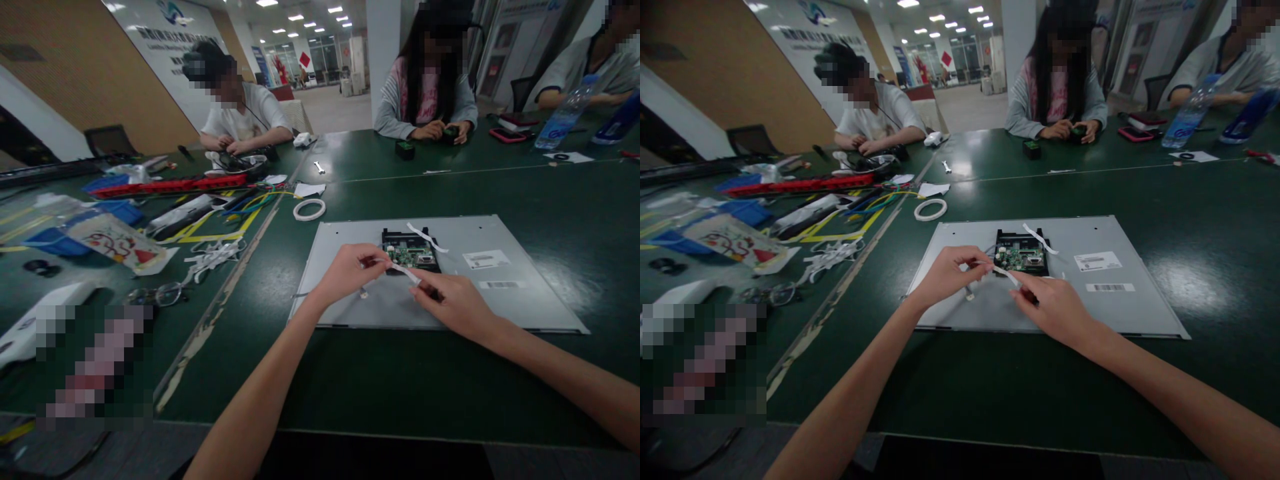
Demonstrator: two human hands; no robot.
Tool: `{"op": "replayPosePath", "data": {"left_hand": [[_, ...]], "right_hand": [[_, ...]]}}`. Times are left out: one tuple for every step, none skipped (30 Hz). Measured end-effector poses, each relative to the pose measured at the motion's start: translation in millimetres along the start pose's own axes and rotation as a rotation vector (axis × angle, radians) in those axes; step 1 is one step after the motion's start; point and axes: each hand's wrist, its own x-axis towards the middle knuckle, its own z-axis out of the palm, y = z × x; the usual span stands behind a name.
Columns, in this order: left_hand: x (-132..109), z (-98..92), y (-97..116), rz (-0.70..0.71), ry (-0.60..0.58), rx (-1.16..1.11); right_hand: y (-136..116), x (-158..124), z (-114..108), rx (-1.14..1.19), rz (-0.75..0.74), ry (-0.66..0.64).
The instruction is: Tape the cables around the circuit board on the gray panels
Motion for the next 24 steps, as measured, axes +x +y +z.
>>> {"op": "replayPosePath", "data": {"left_hand": [[0.4, -3.7, -1.8, -0.001, 0.027, -0.017], [0.7, -7.6, -4.3, -0.009, 0.053, -0.042], [1.1, -11.6, -7.3, -0.028, 0.074, -0.073], [1.3, -15.6, -10.7, -0.052, 0.095, -0.111], [1.5, -19.5, -14.2, -0.076, 0.113, -0.149], [1.4, -23.1, -17.5, -0.097, 0.125, -0.184], [1.2, -26.4, -20.3, -0.116, 0.128, -0.211], [0.9, -29.3, -22.7, -0.134, 0.117, -0.228], [0.4, -31.7, -24.5, -0.153, 0.094, -0.235], [-0.3, -33.7, -25.8, -0.172, 0.063, -0.234], [-1.0, -35.1, -26.7, -0.190, 0.029, -0.227], [-1.7, -36.2, -27.4, -0.205, 0.000, -0.219], [-2.3, -36.9, -28.1, -0.216, -0.023, -0.213], [-2.9, -37.4, -28.8, -0.225, -0.038, -0.211], [-3.3, -37.8, -29.6, -0.234, -0.047, -0.214], [-3.6, -38.2, -30.5, -0.242, -0.052, -0.224], [-3.8, -38.7, -31.6, -0.251, -0.054, -0.239], [-3.9, -39.2, -32.7, -0.259, -0.051, -0.257], [-4.0, -39.8, -33.8, -0.266, -0.047, -0.278], [-4.0, -40.4, -34.7, -0.274, -0.043, -0.298], [-3.9, -41.0, -35.6, -0.281, -0.041, -0.315], [-3.9, -41.3, -36.3, -0.290, -0.043, -0.330], [-3.7, -41.5, -36.8, -0.300, -0.048, -0.340], [-3.6, -41.4, -37.2, -0.311, -0.056, -0.347]], "right_hand": [[-0.2, 0.1, -0.8, -0.016, -0.003, 0.003], [-0.3, 0.6, -1.8, -0.035, -0.012, 0.003], [-0.3, 1.3, -2.9, -0.058, -0.030, 0.001], [-0.1, 2.2, -3.8, -0.086, -0.057, -0.004], [0.3, 3.3, -4.5, -0.120, -0.089, -0.010], [1.0, 4.4, -4.7, -0.161, -0.121, -0.019], [2.1, 5.5, -4.4, -0.207, -0.150, -0.033], [3.4, 6.4, -3.6, -0.254, -0.169, -0.048], [5.0, 7.1, -2.5, -0.297, -0.175, -0.065], [6.7, 7.4, -1.1, -0.331, -0.171, -0.081], [8.5, 7.6, 0.2, -0.352, -0.163, -0.097], [10.0, 7.6, 1.2, -0.363, -0.156, -0.111], [11.4, 7.5, 2.0, -0.365, -0.150, -0.123], [12.4, 7.4, 2.4, -0.364, -0.146, -0.134], [13.0, 7.4, 2.4, -0.361, -0.144, -0.143], [13.2, 7.5, 2.2, -0.361, -0.143, -0.149], [13.1, 7.6, 1.8, -0.363, -0.140, -0.152], [12.7, 7.8, 1.4, -0.366, -0.136, -0.152], [12.3, 7.9, 1.0, -0.368, -0.133, -0.152], [11.9, 8.1, 0.5, -0.369, -0.132, -0.152], [11.6, 8.2, 0.2, -0.368, -0.134, -0.151], [11.5, 8.2, -0.1, -0.367, -0.138, -0.151], [11.7, 8.2, -0.3, -0.365, -0.145, -0.149], [12.0, 8.2, -0.5, -0.363, -0.153, -0.148]]}}
